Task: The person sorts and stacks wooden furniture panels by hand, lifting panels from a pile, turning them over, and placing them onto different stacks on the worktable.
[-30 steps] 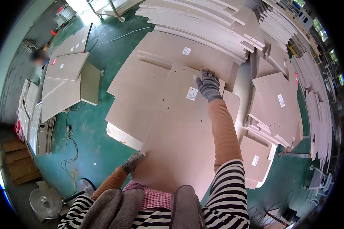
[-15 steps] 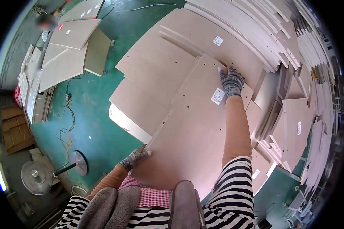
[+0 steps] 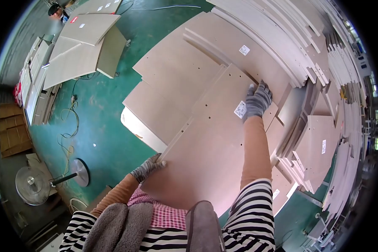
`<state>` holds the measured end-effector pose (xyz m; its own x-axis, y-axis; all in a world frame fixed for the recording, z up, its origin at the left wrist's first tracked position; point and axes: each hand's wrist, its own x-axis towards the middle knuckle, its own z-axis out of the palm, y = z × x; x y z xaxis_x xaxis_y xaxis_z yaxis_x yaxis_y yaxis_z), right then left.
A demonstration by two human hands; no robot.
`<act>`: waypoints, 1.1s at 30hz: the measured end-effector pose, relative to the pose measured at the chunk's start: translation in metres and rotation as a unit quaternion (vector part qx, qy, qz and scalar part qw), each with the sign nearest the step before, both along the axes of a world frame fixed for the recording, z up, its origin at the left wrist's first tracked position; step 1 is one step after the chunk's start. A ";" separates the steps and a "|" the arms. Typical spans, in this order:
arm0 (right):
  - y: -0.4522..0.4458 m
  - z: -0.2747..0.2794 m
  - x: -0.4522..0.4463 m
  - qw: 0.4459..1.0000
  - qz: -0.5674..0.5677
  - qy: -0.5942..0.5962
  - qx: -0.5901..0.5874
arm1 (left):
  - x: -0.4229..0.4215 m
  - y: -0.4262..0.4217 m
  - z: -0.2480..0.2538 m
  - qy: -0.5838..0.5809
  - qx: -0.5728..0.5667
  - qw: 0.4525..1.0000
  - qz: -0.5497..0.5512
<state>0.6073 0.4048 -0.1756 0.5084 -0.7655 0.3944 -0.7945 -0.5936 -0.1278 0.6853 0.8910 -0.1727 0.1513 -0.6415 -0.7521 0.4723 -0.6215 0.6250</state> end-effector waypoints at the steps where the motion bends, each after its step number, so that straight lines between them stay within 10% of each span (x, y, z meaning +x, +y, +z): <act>1: 0.007 0.001 -0.005 0.999 -0.019 -0.029 0.024 | 0.003 -0.004 0.010 -0.012 0.006 1.000 -0.017; 7: 0.090 0.000 -0.109 0.999 -0.014 0.021 0.039 | -0.005 0.003 0.002 -0.045 -0.026 0.999 0.013; 11: 0.154 -0.007 -0.232 0.970 -0.234 0.055 0.035 | -0.011 0.009 -0.023 -0.067 -0.027 0.997 0.002; 13: 0.193 -0.019 -0.284 0.878 -0.333 -0.213 0.270 | -0.010 0.002 0.002 -0.025 -0.028 0.998 0.050; 16: 0.233 -0.047 -0.343 0.563 -0.313 -0.437 0.628 | -0.019 0.004 -0.005 0.028 -0.047 0.994 0.093; 18: 0.247 -0.051 -0.348 0.527 -0.292 -0.447 0.661 | -0.027 0.006 -0.011 0.036 -0.052 0.994 0.091; 33: 0.241 -0.074 -0.313 0.663 -0.261 -0.284 0.641 | -0.029 0.000 0.027 0.028 -0.084 0.994 0.070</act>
